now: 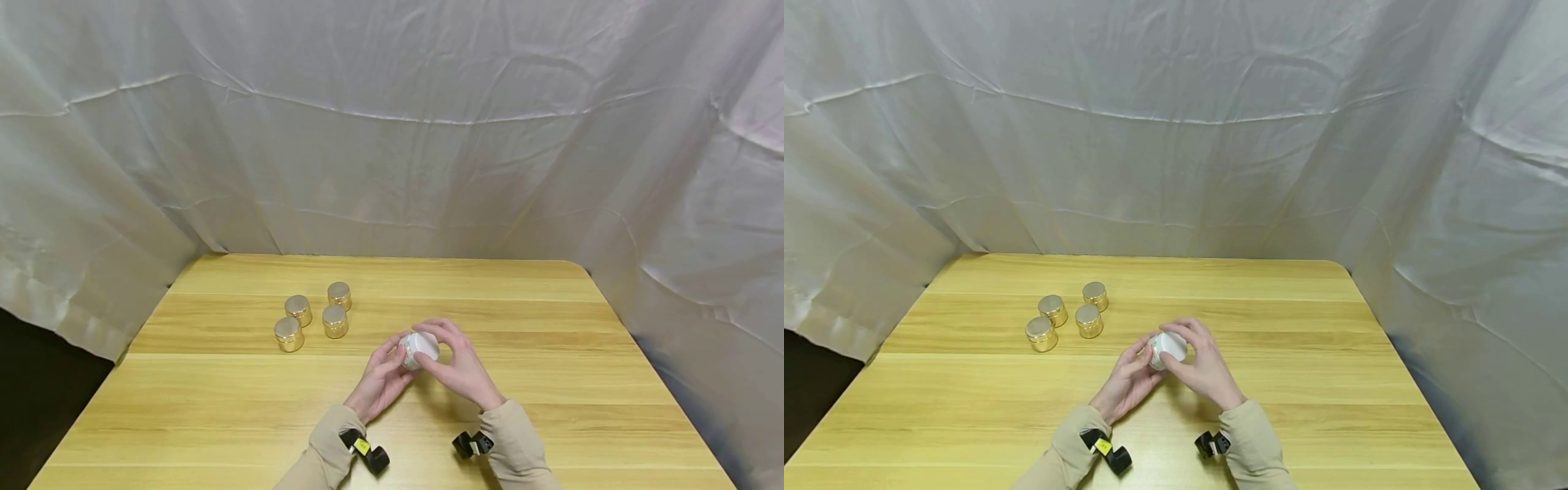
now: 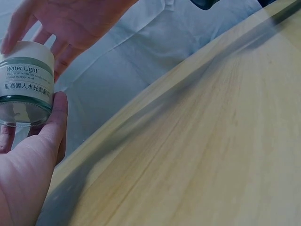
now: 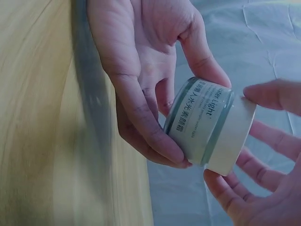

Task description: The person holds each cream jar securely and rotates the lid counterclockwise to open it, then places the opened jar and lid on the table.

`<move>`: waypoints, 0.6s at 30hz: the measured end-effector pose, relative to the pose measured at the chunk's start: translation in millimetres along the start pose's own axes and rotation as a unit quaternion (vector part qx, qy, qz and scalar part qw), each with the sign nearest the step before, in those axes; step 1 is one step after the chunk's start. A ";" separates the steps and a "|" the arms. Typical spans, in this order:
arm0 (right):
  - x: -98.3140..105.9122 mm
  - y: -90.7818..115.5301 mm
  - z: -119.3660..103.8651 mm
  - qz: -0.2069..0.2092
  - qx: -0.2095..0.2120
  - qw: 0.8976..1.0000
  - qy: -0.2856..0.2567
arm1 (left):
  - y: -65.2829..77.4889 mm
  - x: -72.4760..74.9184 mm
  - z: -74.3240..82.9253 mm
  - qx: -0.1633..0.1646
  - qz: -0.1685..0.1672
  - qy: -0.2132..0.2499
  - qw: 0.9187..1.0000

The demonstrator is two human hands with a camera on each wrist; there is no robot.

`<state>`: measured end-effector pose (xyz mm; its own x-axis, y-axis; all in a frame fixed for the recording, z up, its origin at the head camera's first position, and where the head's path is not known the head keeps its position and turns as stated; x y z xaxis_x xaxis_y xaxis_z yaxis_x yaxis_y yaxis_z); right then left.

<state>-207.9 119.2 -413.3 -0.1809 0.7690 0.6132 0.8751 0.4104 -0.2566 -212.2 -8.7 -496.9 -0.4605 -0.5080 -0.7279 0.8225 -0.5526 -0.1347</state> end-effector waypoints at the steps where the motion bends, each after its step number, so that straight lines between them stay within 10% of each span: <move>1: -0.4 0.0 -0.1 -0.004 0.003 1.000 -0.001 | 0.1 0.2 -0.1 0.001 0.001 0.000 1.000; 18: -0.1 -0.3 0.8 0.003 -0.001 1.000 -0.003 | 0.1 -0.7 0.4 0.000 0.001 -0.002 1.000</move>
<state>-208.4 119.3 -413.9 -0.1785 0.7747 0.6066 0.8773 0.4045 -0.2585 -212.0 -8.6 -496.2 -0.4596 -0.5114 -0.7261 0.8238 -0.5511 -0.1332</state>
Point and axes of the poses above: each hand's wrist, its own y-axis away from the middle knuckle, its own x-axis out of the back of the hand, z = x × y, the point moved 6 cm from there along -y, towards the middle knuckle, and after that the axes turned 8 degrees about -z, right-handed, at the moved point
